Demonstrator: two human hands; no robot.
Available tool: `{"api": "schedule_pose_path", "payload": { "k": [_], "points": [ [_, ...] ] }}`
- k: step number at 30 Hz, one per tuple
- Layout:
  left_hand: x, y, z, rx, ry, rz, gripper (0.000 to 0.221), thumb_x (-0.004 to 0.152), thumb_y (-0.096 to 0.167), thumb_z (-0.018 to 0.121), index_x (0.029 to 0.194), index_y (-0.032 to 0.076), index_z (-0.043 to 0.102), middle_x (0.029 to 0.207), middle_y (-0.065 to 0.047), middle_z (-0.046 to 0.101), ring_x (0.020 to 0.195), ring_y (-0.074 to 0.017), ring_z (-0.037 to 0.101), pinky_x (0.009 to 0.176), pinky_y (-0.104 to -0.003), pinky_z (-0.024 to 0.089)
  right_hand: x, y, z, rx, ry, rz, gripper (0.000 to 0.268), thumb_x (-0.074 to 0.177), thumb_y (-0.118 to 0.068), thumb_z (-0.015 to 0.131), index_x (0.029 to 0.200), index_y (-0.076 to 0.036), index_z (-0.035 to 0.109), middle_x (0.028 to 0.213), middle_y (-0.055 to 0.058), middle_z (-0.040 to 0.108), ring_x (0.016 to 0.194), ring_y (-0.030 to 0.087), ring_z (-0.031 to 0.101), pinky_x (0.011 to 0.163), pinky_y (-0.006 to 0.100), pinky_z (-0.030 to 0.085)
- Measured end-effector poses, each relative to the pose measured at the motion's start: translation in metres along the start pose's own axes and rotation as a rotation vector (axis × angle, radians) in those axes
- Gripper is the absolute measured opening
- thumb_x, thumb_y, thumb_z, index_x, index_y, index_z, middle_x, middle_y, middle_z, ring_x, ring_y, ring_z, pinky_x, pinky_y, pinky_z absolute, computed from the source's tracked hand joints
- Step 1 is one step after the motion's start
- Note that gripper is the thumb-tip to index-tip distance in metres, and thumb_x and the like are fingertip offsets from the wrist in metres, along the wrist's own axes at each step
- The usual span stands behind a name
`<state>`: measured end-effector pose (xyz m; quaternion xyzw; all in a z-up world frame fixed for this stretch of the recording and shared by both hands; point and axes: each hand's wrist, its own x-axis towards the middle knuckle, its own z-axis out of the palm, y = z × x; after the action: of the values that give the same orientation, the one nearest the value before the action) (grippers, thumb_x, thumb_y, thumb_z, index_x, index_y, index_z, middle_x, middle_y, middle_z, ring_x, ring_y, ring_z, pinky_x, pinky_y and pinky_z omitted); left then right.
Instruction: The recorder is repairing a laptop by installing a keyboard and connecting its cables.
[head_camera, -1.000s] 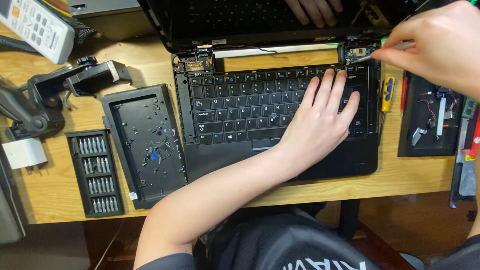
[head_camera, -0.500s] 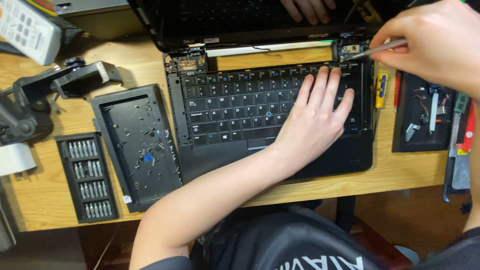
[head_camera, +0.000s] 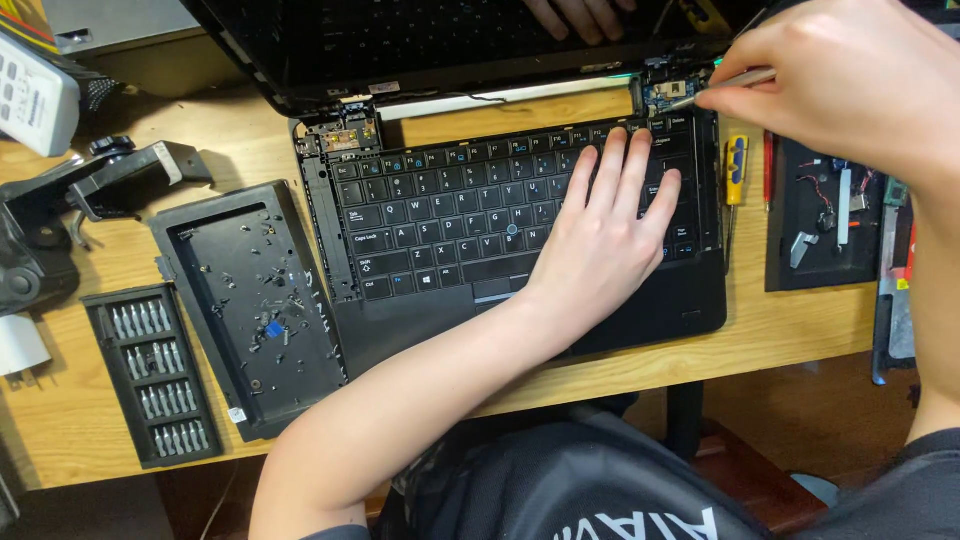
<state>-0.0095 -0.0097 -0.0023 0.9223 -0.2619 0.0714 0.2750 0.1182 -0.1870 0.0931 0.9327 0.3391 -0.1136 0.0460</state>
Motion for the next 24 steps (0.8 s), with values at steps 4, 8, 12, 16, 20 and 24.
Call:
{"api": "schedule_pose_path", "payload": {
  "k": [4, 8, 12, 16, 20, 24],
  "points": [
    [-0.001, 0.000, 0.000, 0.001, 0.008, -0.006, 0.058, 0.086, 0.026, 0.072, 0.138, 0.002, 0.060, 0.150, -0.033, 0.046, 0.143, -0.0465, 0.044, 0.122, -0.057, 0.034, 0.001, -0.002, 0.000, -0.003, 0.014, -0.006, 0.025, 0.090, -0.026, 0.081, 0.090, -0.001, 0.082, 0.076, 0.014, 0.074, 0.065, 0.026, 0.072, 0.061, 0.033, 0.057],
    [-0.001, -0.001, 0.001, 0.003, 0.000, -0.003, 0.059, 0.085, 0.027, 0.072, 0.137, 0.001, 0.060, 0.150, -0.033, 0.046, 0.143, -0.0465, 0.044, 0.122, -0.057, 0.033, 0.001, -0.003, 0.001, -0.011, 0.050, 0.000, 0.028, 0.090, -0.029, 0.080, 0.088, -0.001, 0.082, 0.074, 0.014, 0.073, 0.063, 0.026, 0.071, 0.059, 0.033, 0.056],
    [-0.001, 0.000, 0.002, 0.006, 0.009, -0.004, 0.059, 0.086, 0.025, 0.073, 0.138, 0.002, 0.060, 0.151, -0.033, 0.046, 0.143, -0.0462, 0.044, 0.123, -0.057, 0.033, 0.001, -0.009, -0.002, -0.080, 0.046, 0.051, 0.034, 0.091, -0.036, 0.080, 0.088, -0.002, 0.082, 0.070, 0.014, 0.072, 0.059, 0.026, 0.069, 0.057, 0.033, 0.056],
    [-0.001, 0.000, 0.001, 0.001, 0.001, -0.002, 0.060, 0.085, 0.026, 0.074, 0.137, 0.001, 0.059, 0.150, -0.033, 0.046, 0.143, -0.0466, 0.044, 0.123, -0.057, 0.033, 0.001, -0.012, -0.004, -0.095, 0.042, 0.073, 0.036, 0.092, -0.038, 0.080, 0.087, -0.002, 0.083, 0.070, 0.013, 0.072, 0.057, 0.026, 0.069, 0.056, 0.033, 0.055],
    [-0.001, 0.001, 0.002, -0.011, 0.012, -0.005, 0.062, 0.084, 0.027, 0.075, 0.137, 0.001, 0.058, 0.150, -0.033, 0.045, 0.144, -0.0468, 0.043, 0.122, -0.058, 0.033, 0.000, -0.011, -0.002, -0.115, 0.045, 0.078, 0.037, 0.093, -0.039, 0.079, 0.087, -0.002, 0.082, 0.069, 0.012, 0.072, 0.056, 0.025, 0.068, 0.055, 0.032, 0.055],
    [-0.002, 0.001, 0.003, -0.012, 0.015, -0.009, 0.061, 0.085, 0.026, 0.075, 0.138, 0.002, 0.057, 0.151, -0.033, 0.045, 0.144, -0.0466, 0.043, 0.123, -0.057, 0.033, 0.001, -0.011, -0.003, -0.123, 0.019, 0.116, 0.038, 0.094, -0.040, 0.079, 0.089, -0.003, 0.083, 0.068, 0.013, 0.071, 0.055, 0.025, 0.068, 0.055, 0.033, 0.055]
  ]
}}
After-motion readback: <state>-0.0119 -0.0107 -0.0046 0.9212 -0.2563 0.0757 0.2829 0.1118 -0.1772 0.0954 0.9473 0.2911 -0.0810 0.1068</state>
